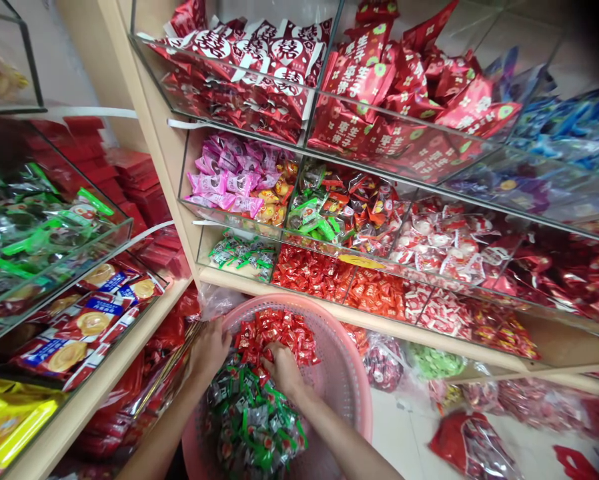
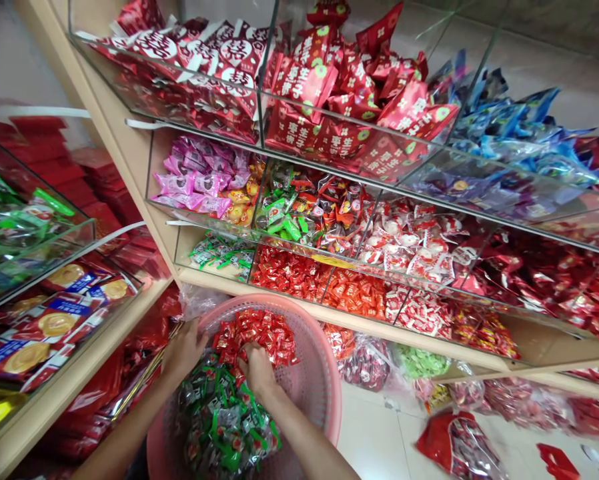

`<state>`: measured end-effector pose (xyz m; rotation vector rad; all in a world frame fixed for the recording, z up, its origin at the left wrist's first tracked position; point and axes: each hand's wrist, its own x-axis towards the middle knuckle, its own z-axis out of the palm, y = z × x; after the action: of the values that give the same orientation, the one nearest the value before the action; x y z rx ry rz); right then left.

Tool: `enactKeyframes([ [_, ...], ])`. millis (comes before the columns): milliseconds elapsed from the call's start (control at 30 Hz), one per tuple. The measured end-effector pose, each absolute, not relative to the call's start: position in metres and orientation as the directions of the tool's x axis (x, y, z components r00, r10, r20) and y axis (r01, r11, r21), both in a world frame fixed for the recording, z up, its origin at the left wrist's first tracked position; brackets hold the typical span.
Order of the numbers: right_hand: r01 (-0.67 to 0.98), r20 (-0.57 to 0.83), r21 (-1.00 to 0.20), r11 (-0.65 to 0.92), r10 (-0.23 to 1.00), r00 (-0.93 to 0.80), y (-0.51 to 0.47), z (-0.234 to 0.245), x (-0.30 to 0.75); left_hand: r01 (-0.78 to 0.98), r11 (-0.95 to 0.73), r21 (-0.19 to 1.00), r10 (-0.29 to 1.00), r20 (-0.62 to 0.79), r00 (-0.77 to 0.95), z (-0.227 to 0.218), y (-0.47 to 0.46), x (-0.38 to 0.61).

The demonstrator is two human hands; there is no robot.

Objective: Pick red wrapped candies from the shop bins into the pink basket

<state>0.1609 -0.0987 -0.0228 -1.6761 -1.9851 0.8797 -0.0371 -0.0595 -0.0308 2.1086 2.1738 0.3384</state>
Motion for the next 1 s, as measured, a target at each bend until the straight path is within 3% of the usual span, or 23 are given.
enactKeyframes([
  [167, 0.77, -0.088, -0.634, 0.066, 0.984, -0.157, -0.097, -0.012, 0.171, 0.971, 0.012, 0.238, 0.995, 0.089, -0.034, -0.033, -0.059, -0.038],
  [367, 0.631, -0.044, -0.775, -0.033, 0.999, -0.002, -0.08, -0.007, 0.194, 0.97, 0.017, 0.241, 0.994, 0.098, -0.042, -0.032, -0.059, -0.037],
  [500, 0.361, -0.293, -0.894, -0.264, 0.956, -0.026, -0.083, -0.02, 0.193, 0.969, 0.02, 0.245, 0.993, 0.104, -0.046, -0.033, -0.059, -0.037],
  [633, 0.187, -0.468, -0.874, -0.448, 0.881, -0.073, -0.09, -0.027, 0.18, 0.97, 0.003, 0.242, 0.992, 0.119, -0.033, -0.034, -0.059, -0.037],
  [833, 0.543, -0.163, -0.831, -0.122, 0.986, -0.029, -0.085, -0.025, 0.166, 0.973, 0.013, 0.231, 0.994, 0.104, -0.038, -0.035, -0.059, -0.038],
  [1000, 0.612, -0.116, -0.789, -0.053, 0.991, -0.063, -0.085, -0.033, 0.159, 0.971, 0.016, 0.24, 0.995, 0.088, -0.038, -0.035, -0.058, -0.038],
])
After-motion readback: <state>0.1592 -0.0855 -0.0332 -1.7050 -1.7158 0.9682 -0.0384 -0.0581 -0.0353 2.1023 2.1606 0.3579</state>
